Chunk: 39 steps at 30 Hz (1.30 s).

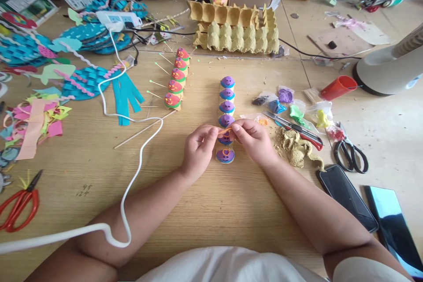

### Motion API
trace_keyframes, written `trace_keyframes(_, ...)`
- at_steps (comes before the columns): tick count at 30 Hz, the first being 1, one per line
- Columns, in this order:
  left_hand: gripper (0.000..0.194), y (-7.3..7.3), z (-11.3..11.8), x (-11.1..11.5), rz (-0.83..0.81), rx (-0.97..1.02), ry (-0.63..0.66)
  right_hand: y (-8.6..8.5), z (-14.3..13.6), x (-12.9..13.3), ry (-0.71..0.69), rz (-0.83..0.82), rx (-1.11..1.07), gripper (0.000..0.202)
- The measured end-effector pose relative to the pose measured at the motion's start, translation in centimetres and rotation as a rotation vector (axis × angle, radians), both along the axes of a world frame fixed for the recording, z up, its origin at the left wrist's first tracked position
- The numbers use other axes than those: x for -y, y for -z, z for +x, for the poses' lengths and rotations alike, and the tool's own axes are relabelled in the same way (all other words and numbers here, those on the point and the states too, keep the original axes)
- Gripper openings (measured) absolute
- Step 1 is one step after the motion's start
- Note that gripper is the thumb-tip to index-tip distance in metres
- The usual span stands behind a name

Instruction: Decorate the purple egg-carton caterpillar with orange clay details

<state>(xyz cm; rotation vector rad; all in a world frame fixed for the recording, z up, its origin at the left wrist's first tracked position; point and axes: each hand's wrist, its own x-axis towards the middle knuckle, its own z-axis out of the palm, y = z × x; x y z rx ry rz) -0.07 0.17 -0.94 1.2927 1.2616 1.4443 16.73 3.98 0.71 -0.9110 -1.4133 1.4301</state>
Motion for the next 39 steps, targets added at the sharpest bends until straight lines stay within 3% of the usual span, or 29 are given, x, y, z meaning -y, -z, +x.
trace_keyframes(4, 0.055, -0.1, 0.0, 0.0, -0.016, 0.001, -0.021, 0.2, 0.0, -0.1, 0.021, -0.009, 0.03, 0.043)
trace_keyframes(11, 0.033, -0.4, 0.3, 0.2, -0.033, 0.07, 0.009, 0.6, 0.0, -0.3, 0.045, -0.043, -0.032, 0.041)
trace_keyframes(15, 0.036, -0.2, 0.6, 0.3, -0.01, 0.05, 0.064, 0.2, 0.0, -0.2, 0.049, -0.034, -0.016, 0.044)
trace_keyframes(21, 0.021, -0.3, 0.8, 0.2, 0.044, -0.014, 0.084, -0.4, 0.0, 0.1, 0.024, 0.003, 0.08, 0.045)
trace_keyframes(32, 0.017, 0.0, 0.3, 0.2, 0.003, -0.023, 0.02, -0.5, 0.2, 0.4, 0.003, 0.028, 0.086, 0.053)
trace_keyframes(39, 0.019, 0.1, 0.2, 0.1, 0.0, 0.005, 0.004, 0.1, 0.2, 0.4, -0.021, -0.008, -0.051, 0.035)
